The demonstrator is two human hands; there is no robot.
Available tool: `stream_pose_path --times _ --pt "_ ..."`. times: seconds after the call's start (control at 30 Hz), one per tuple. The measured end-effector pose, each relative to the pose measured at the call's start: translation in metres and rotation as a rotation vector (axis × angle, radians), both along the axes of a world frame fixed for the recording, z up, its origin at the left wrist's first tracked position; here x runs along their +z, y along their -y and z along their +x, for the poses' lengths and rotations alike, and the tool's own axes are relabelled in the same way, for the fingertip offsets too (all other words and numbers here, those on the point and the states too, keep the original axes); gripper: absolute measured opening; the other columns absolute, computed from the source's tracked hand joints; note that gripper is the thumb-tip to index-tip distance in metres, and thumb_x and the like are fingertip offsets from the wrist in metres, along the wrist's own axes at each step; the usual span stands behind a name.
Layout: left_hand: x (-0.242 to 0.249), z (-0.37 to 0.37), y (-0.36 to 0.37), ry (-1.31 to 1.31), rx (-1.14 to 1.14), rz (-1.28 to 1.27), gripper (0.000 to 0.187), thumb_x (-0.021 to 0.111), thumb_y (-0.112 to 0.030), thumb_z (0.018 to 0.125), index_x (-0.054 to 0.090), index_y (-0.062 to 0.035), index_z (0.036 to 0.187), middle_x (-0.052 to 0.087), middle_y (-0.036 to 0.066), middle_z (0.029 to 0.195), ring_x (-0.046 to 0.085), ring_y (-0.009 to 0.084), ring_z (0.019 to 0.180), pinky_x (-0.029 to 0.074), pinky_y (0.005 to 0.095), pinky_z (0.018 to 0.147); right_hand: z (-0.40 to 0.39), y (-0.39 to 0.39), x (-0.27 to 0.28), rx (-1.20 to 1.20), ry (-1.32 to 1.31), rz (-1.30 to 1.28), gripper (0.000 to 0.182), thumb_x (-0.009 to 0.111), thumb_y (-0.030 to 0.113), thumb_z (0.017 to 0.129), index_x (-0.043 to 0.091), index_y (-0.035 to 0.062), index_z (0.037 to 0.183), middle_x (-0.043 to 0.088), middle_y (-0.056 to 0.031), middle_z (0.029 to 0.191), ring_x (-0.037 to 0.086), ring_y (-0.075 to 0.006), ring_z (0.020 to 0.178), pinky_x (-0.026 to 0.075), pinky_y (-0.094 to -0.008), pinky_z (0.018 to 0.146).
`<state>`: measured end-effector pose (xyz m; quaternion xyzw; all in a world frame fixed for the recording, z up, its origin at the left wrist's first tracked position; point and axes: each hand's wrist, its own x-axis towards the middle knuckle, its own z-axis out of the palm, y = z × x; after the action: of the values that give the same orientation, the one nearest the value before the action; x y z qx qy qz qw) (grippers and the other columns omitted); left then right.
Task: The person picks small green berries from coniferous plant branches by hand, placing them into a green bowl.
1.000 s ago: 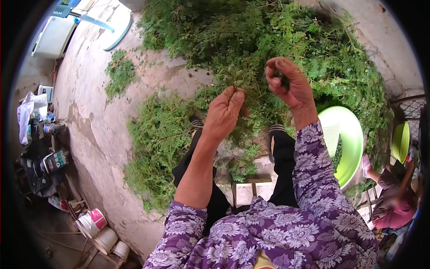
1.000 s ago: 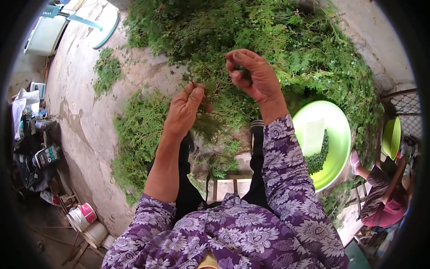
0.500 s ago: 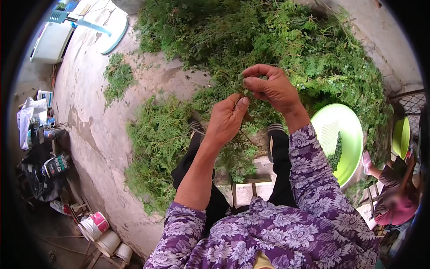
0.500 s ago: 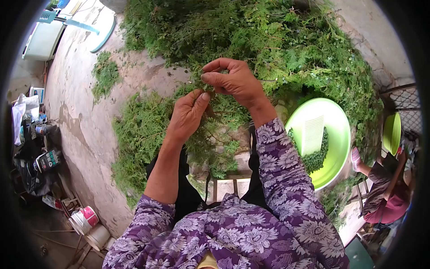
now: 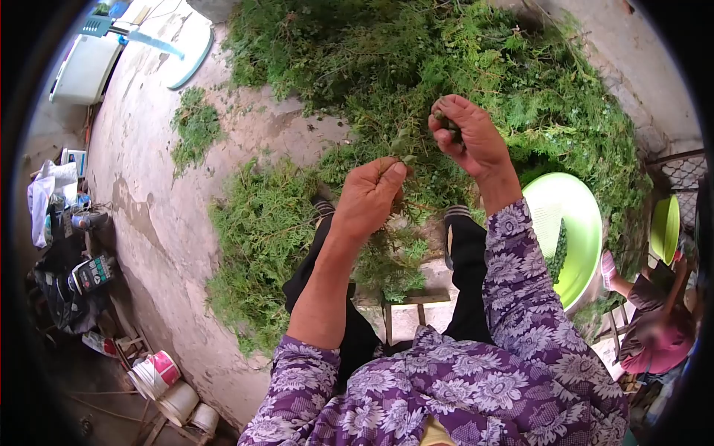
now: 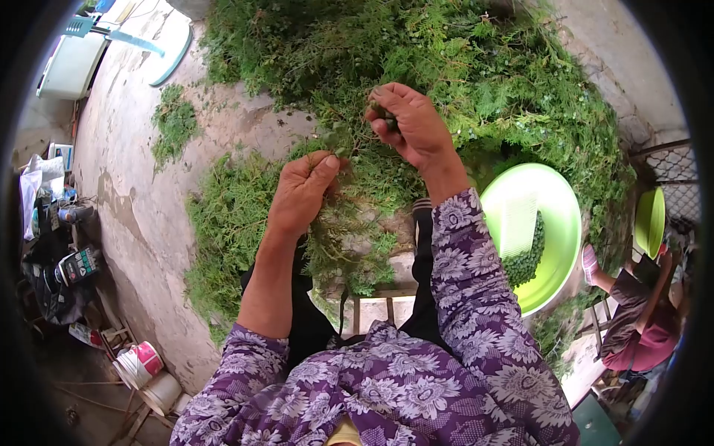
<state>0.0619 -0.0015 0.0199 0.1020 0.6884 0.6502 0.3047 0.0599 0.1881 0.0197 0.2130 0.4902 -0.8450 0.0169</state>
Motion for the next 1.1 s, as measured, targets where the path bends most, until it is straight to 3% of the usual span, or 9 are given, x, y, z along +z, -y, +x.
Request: stream_pose_path --times 0.17,0.3,0.57,0.67,0.8,0.97,1.1 --pt "0.000 -0.001 0.002 0.086 -0.046 0.109 0.024 0.050 -0.021 0.086 0.061 -0.0007 0.081 0.050 -0.002 0.058 0.042 0.0043 0.050 0.034 0.0193 0.047 0.008 0.006 0.002 0.292 -0.117 -0.332 0.018 0.050 0.021 0.086 0.053 0.0034 0.082 0.054 -0.0036 0.072 0.048 -0.0028 0.048 0.037 -0.0116 0.037" --pt "0.008 -0.005 0.006 0.105 -0.106 0.110 0.023 0.051 -0.021 0.084 0.062 -0.0012 0.078 0.052 -0.002 0.057 0.042 0.0041 0.048 0.032 0.0189 0.045 0.007 0.007 -0.003 0.350 -0.144 -0.369 0.020 0.053 0.022 0.084 0.054 0.0029 0.086 0.053 -0.0025 0.070 0.046 -0.0016 0.047 0.034 -0.0111 0.036" --pt "0.013 -0.006 0.008 0.135 -0.209 -0.003 0.024 0.051 -0.022 0.082 0.063 -0.0018 0.075 0.048 -0.002 0.052 0.041 0.0037 0.046 0.030 0.0185 0.043 0.013 0.013 0.010 0.561 -0.087 0.206 0.018 0.063 0.019 0.076 0.060 0.0029 0.085 0.050 0.0042 0.060 0.041 -0.0004 0.047 0.031 -0.0144 0.041" --pt "0.014 -0.004 0.006 0.122 -0.218 -0.042 0.023 0.048 -0.020 0.083 0.060 -0.0019 0.074 0.042 -0.004 0.051 0.035 0.0033 0.046 0.027 0.0203 0.042 0.013 0.016 0.006 0.597 -0.133 0.258 0.017 0.063 0.019 0.076 0.060 0.0032 0.083 0.051 0.0045 0.059 0.041 -0.0006 0.048 0.031 -0.0153 0.041" --pt "0.015 -0.005 0.003 0.143 -0.169 -0.059 0.023 0.048 -0.020 0.083 0.059 -0.0022 0.073 0.042 -0.004 0.050 0.035 0.0035 0.045 0.028 0.0203 0.042 0.012 0.025 0.007 0.443 -0.110 0.340 0.018 0.064 0.020 0.076 0.060 0.0034 0.083 0.050 0.0046 0.060 0.041 -0.0009 0.048 0.031 -0.0154 0.040" --pt "0.012 -0.004 -0.001 0.136 -0.028 0.022 0.025 0.049 -0.023 0.083 0.062 -0.0026 0.074 0.043 -0.004 0.050 0.036 0.0030 0.045 0.026 0.0191 0.042 0.008 0.034 -0.003 0.250 -0.011 0.026 0.013 0.061 0.017 0.078 0.058 0.0041 0.081 0.050 0.0048 0.062 0.042 -0.0011 0.047 0.032 -0.0153 0.039" --pt "0.005 -0.002 -0.002 0.100 -0.036 0.037 0.025 0.050 -0.024 0.083 0.062 -0.0028 0.074 0.045 -0.004 0.050 0.036 0.0027 0.044 0.026 0.0186 0.041 0.005 0.033 -0.009 0.226 0.001 0.145 0.011 0.058 0.014 0.079 0.057 0.0038 0.083 0.051 0.0030 0.063 0.044 -0.0014 0.046 0.032 -0.0145 0.038"
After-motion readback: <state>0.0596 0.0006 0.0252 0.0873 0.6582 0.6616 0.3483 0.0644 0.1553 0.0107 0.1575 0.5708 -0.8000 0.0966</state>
